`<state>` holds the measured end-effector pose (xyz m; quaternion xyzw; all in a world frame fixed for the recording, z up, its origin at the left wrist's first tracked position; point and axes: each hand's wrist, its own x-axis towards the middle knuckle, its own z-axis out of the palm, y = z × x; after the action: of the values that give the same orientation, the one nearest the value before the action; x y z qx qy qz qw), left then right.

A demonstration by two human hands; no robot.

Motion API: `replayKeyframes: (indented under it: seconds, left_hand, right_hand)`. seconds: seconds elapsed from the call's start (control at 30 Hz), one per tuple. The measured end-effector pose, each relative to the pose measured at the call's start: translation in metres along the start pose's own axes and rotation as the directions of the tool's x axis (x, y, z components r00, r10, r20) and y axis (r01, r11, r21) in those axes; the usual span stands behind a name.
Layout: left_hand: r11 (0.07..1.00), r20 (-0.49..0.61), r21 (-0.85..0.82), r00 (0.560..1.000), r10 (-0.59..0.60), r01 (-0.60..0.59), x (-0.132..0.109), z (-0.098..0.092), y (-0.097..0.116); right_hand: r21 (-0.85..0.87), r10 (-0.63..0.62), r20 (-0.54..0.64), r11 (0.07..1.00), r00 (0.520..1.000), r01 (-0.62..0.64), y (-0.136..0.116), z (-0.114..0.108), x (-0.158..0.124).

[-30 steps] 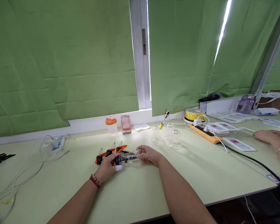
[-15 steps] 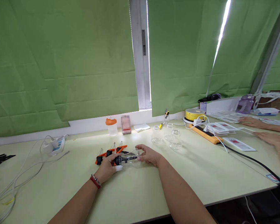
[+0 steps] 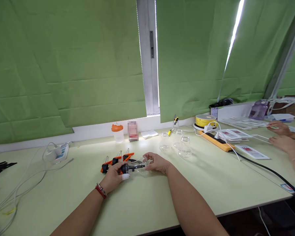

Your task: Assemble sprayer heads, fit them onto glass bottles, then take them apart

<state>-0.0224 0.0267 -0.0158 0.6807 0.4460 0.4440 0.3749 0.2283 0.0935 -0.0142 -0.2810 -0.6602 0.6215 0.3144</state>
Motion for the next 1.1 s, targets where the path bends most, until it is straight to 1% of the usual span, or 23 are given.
replayKeyframes:
  seconds: [0.2, 0.5, 0.6, 0.7, 0.77, 0.83, 0.9, 0.97, 1.0, 1.03, 1.1]
  left_hand:
    - [1.0, -0.003, 0.02, 1.0, 0.01, -0.01, -0.001, 0.0, 0.002]
    - [0.997, -0.013, 0.065, 0.999, 0.038, -0.037, -0.001, 0.0, 0.004]
    - [0.998, -0.017, 0.061, 0.999, 0.037, -0.036, -0.001, -0.001, 0.001]
    - [0.997, -0.048, 0.075, 0.998, 0.033, -0.029, -0.001, -0.001, -0.003]
    - [0.999, -0.078, 0.016, 0.996, 0.034, -0.033, -0.002, 0.0, -0.002]
    - [0.992, -0.132, -0.12, 0.991, 0.031, -0.047, -0.002, 0.002, 0.003]
    - [0.967, -0.203, -0.242, 0.979, 0.028, -0.078, -0.002, 0.003, 0.01]
    - [0.947, -0.254, -0.305, 0.967, 0.019, -0.099, -0.002, 0.005, 0.017]
    - [0.944, -0.254, -0.317, 0.967, 0.015, -0.097, -0.002, 0.006, 0.02]
    - [0.944, -0.227, -0.319, 0.974, 0.01, -0.084, -0.002, 0.007, 0.023]
    - [0.948, -0.141, -0.315, 0.99, 0.008, -0.053, -0.003, 0.01, 0.028]
  right_hand:
    - [0.044, 0.063, -0.011, 0.997, 0.998, -0.063, 0.0, -0.001, 0.0]
    - [0.051, 0.077, 0.008, 0.996, 0.997, -0.078, -0.001, -0.003, 0.0]
    - [0.057, 0.081, 0.015, 0.995, 0.997, -0.082, 0.0, -0.003, 0.0]
    - [0.057, 0.068, 0.004, 0.996, 0.998, -0.068, 0.004, -0.004, 0.0]
    - [0.06, 0.05, -0.011, 0.997, 0.999, -0.049, 0.007, -0.004, 0.001]
    - [0.076, 0.023, -0.014, 0.997, 1.0, -0.022, 0.008, -0.003, 0.001]
    - [0.103, -0.016, 0.012, 0.995, 1.0, 0.014, 0.008, 0.002, 0.001]
    - [0.131, -0.055, 0.053, 0.99, 0.997, 0.048, 0.006, 0.011, 0.003]
    - [0.14, -0.072, 0.071, 0.988, 0.995, 0.062, 0.006, 0.016, 0.004]
    - [0.144, -0.083, 0.087, 0.987, 0.993, 0.07, 0.005, 0.022, 0.005]
    - [0.136, -0.094, 0.101, 0.988, 0.99, 0.08, 0.005, 0.033, 0.009]
